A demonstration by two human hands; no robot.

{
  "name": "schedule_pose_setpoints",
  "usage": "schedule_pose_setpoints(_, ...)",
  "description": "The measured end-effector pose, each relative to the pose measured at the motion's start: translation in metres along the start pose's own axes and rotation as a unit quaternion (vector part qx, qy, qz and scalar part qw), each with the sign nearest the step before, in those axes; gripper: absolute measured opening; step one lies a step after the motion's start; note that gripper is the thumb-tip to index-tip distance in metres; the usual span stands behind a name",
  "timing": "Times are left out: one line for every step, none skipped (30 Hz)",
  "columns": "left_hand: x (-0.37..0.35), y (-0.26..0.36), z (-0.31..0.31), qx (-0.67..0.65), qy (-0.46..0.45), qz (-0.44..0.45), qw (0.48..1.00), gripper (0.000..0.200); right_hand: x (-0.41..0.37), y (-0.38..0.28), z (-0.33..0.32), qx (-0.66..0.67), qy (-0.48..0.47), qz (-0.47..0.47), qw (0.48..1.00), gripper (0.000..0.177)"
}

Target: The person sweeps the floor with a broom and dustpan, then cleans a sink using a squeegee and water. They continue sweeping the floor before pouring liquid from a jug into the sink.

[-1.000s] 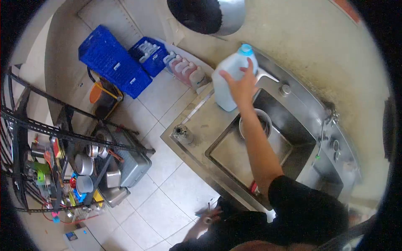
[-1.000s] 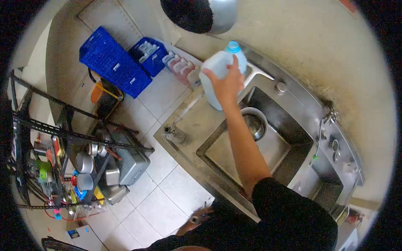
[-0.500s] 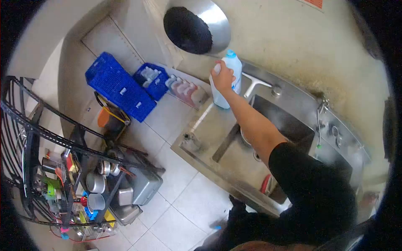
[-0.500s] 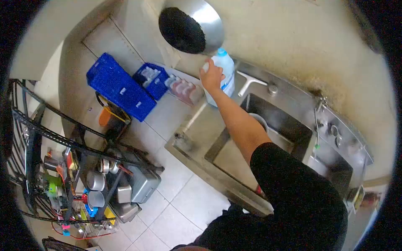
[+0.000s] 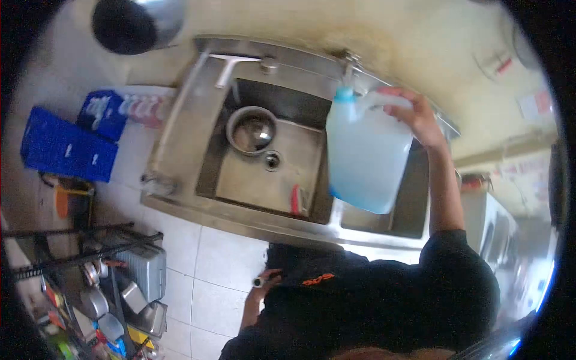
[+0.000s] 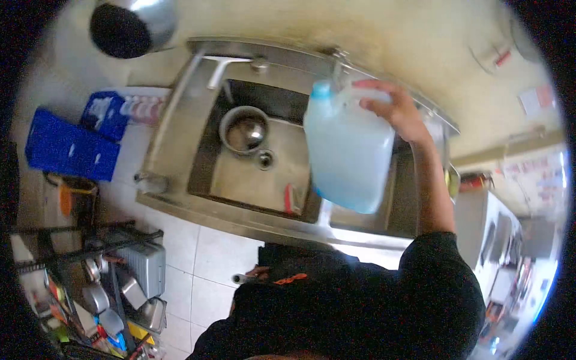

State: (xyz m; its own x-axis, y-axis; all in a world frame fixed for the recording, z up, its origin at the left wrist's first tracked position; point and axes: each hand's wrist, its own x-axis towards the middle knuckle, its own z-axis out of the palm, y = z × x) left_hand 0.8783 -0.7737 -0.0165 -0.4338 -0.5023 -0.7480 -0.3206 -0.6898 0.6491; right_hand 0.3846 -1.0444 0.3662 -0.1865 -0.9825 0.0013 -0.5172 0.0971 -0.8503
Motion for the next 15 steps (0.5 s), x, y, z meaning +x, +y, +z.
schedule_pose_setpoints(0.002, 0.004, 0.006, -0.004, 0.0, -0.035, 0.999, 0.026, -0.015, 0.02, -0.018, -0.057, -0.063, -0.005, 0.996, 0.036)
schedule_pose_setpoints(0.003, 0.008, 0.013, -0.006, 0.003, -0.072, 0.997, 0.026, -0.029, 0.045, -0.036, -0.11, -0.131, -0.008, 0.985, 0.038)
schedule_pose_setpoints(0.005, 0.01, 0.021, 0.026, -0.002, -0.056, 0.998, 0.026, -0.036, 0.087, -0.051, -0.169, -0.194, -0.044, 0.965, 0.039)
schedule_pose_setpoints(0.005, 0.013, 0.029, 0.071, -0.008, -0.031, 0.997, 0.026, -0.049, 0.118, -0.06, -0.237, -0.22, 0.005, 0.946, 0.039)
schedule_pose_setpoints(0.01, 0.016, 0.033, 0.157, -0.016, 0.029, 0.987, 0.024, -0.061, 0.15, -0.065, -0.3, -0.246, 0.051, 0.92, 0.039)
schedule_pose_setpoints(0.006, 0.016, 0.044, 0.088, -0.016, 0.035, 0.995, 0.023, -0.071, 0.204, -0.074, -0.313, -0.268, 0.056, 0.909, 0.039)
schedule_pose_setpoints(0.007, 0.01, 0.051, 0.097, -0.003, 0.047, 0.994, 0.022, -0.078, 0.238, -0.073, -0.383, -0.287, 0.109, 0.871, 0.039)
schedule_pose_setpoints(0.008, 0.006, 0.057, 0.107, 0.011, 0.06, 0.992, 0.022, -0.089, 0.277, -0.077, -0.376, -0.288, 0.114, 0.873, 0.039)
schedule_pose_setpoints(0.01, 0.003, 0.064, 0.113, 0.011, 0.055, 0.992, 0.022, -0.098, 0.319, -0.084, -0.4, -0.307, 0.099, 0.858, 0.038)
schedule_pose_setpoints(0.011, 0.0, 0.072, 0.072, 0.014, 0.078, 0.994, 0.021, -0.103, 0.354, -0.088, -0.424, -0.328, 0.084, 0.84, 0.038)
schedule_pose_setpoints(0.009, -0.005, 0.08, 0.032, 0.019, 0.098, 0.994, 0.021, -0.104, 0.384, -0.088, -0.418, -0.331, 0.087, 0.841, 0.038)
schedule_pose_setpoints(0.01, -0.013, 0.086, 0.035, 0.019, 0.091, 0.995, 0.021, -0.102, 0.412, -0.089, -0.423, -0.375, 0.128, 0.815, 0.036)
schedule_pose_setpoints(0.009, -0.012, 0.094, 0.047, 0.042, 0.111, 0.992, 0.022, -0.103, 0.421, -0.091, -0.427, -0.417, 0.167, 0.785, 0.035)
schedule_pose_setpoints(0.007, -0.01, 0.101, 0.06, 0.065, 0.133, 0.987, 0.023, -0.105, 0.429, -0.092, -0.422, -0.419, 0.169, 0.786, 0.035)
schedule_pose_setpoints(0.001, -0.011, 0.111, 0.025, 0.077, 0.168, 0.982, 0.025, -0.104, 0.435, -0.09, -0.449, -0.43, 0.179, 0.762, 0.032)
